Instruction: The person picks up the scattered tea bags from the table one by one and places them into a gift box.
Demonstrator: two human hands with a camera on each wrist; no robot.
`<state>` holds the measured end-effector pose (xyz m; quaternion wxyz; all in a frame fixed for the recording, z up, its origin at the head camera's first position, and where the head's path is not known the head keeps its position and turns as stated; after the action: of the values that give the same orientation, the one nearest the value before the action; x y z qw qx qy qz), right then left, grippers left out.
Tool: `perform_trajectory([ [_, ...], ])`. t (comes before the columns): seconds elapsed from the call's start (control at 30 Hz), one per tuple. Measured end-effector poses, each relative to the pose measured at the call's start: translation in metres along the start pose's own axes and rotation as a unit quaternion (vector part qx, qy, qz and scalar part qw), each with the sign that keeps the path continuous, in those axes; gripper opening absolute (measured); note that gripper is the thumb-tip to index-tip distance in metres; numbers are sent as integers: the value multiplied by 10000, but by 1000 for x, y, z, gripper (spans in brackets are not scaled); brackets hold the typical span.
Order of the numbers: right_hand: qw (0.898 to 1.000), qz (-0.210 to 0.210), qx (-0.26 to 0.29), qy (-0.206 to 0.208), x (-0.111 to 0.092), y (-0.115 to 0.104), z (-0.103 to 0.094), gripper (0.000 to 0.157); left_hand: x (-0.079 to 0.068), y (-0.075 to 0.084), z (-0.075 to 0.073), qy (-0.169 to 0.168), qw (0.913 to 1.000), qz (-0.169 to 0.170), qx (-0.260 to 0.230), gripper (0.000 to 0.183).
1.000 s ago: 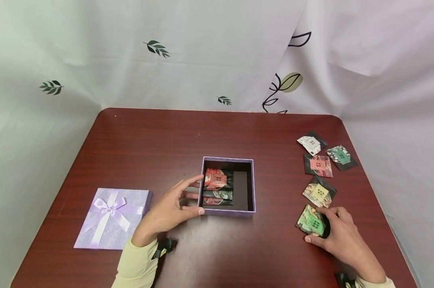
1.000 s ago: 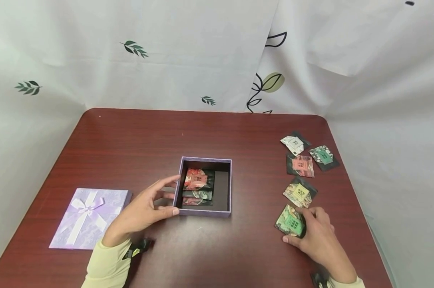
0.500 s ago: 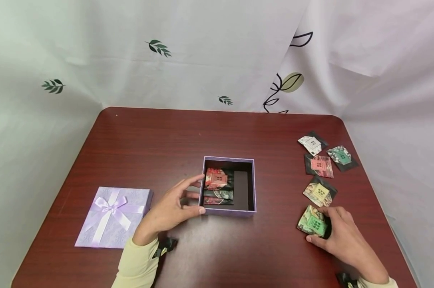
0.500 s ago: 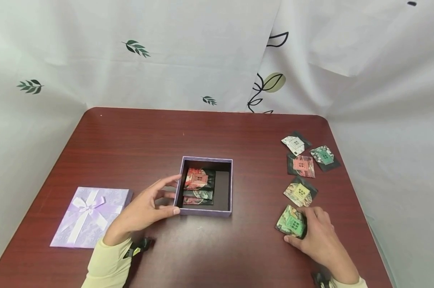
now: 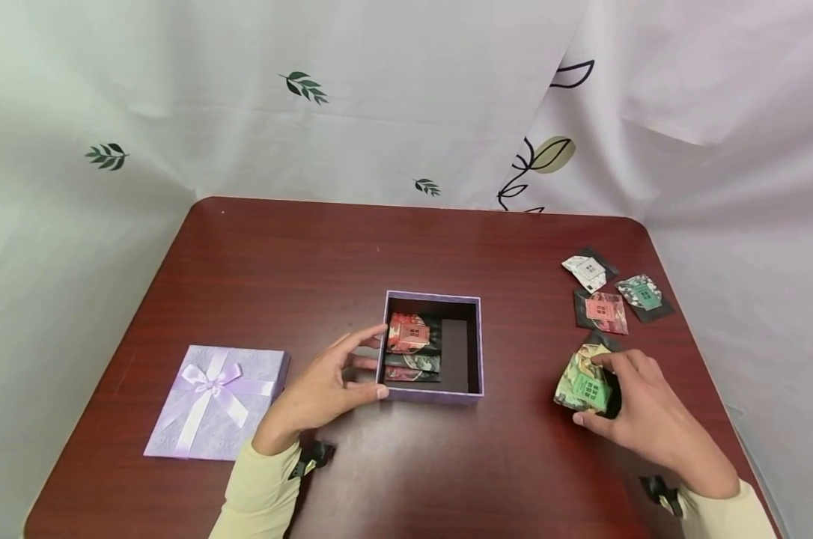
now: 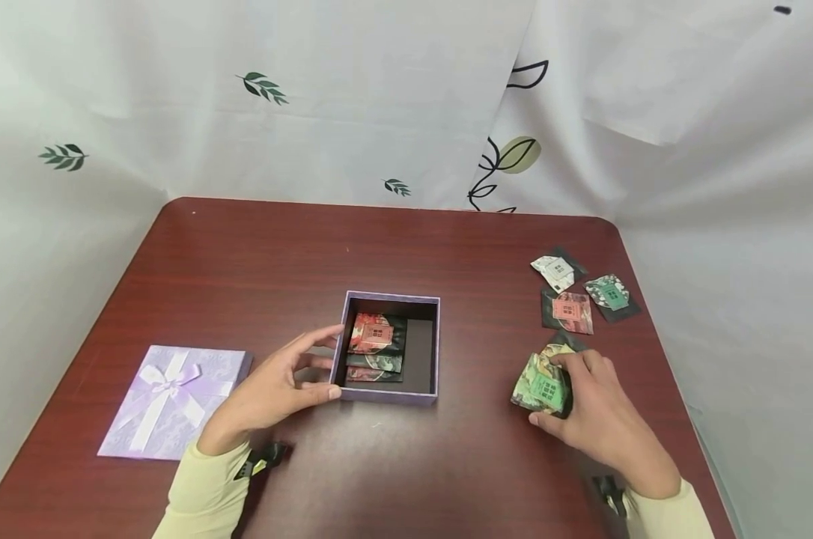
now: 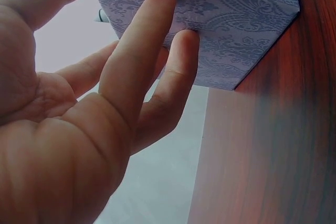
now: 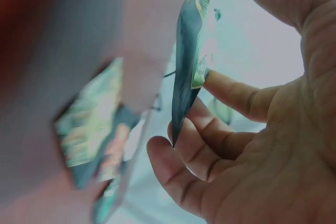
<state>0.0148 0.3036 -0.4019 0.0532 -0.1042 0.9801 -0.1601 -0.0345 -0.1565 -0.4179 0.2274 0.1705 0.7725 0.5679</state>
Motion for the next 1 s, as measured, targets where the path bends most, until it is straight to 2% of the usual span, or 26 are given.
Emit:
perform_trajectory([
  [0.2,9985,-542,-81,68,27,-18,-26,87,1,1,1,-1,10000,8,-9,86],
  [0.4,9908,-1272,-316,331,52,-40,-44,80,2,2,1,12,10000,16,64,86],
  [0.53,9876,-1459,-474,322,66,-57,-52,75,2,1,1,10,10000,-36,53,87],
  [0.77,9786,-1951,-620,227,92,-92,-56,70,2,1,0,-13,10000,-86,-12,87],
  [1.0,9727,-2273,-457,-143,116,-126,-49,69,0,2,1,-5,10000,-61,-65,86],
])
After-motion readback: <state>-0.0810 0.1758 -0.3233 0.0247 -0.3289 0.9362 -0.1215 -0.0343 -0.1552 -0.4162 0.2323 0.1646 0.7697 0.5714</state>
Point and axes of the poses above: each hand's wrist, its own x-axis towards the middle knuckle, its own z-axis out of the palm, y = z × x, the point moved 1 cm from there along x, towards the middle knuckle, and after that the axes turned 4 degrees about -y, right-handed, at the moved point
